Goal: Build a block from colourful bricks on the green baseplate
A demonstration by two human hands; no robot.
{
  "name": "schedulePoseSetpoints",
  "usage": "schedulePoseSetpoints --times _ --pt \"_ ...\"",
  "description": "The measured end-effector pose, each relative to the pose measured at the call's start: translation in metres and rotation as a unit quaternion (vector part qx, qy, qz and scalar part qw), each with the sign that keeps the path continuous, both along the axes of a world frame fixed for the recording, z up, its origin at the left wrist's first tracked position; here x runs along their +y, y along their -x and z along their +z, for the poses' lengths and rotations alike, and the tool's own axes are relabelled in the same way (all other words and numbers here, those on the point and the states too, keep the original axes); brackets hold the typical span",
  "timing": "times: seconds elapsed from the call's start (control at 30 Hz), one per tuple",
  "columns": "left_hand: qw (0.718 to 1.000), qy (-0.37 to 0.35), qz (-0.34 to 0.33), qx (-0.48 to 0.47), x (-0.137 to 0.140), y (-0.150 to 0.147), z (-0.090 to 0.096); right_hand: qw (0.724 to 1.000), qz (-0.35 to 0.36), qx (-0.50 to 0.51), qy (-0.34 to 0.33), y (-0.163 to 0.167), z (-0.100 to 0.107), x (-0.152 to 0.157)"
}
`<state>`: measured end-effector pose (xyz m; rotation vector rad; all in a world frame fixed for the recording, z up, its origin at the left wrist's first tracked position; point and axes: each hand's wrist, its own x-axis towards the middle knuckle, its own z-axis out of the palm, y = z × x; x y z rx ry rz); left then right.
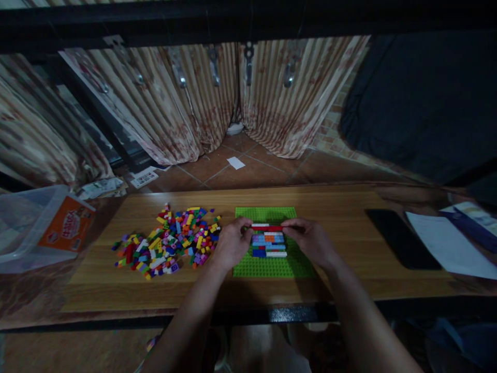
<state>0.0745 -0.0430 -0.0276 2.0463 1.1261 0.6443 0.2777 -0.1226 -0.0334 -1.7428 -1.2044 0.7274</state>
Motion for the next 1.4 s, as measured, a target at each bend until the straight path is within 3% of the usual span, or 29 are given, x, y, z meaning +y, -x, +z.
schedulePoseSetpoints --times 0.37,0.73,1.4 --pt "1.000 -0.002 -0.005 0.003 0.000 0.000 -0.001 0.999 -0.022 -0.028 -0.007 -0.005 -0.002 -0.001" --pt "1.000 0.007 -0.010 0.002 0.000 0.000 0.000 0.999 -0.011 0.046 -0.009 0.001 0.004 -0.001" --pt "1.000 0.000 -0.012 0.004 -0.002 0.001 0.006 1.000 -0.003 -0.008 0.009 0.005 0.002 -0.001"
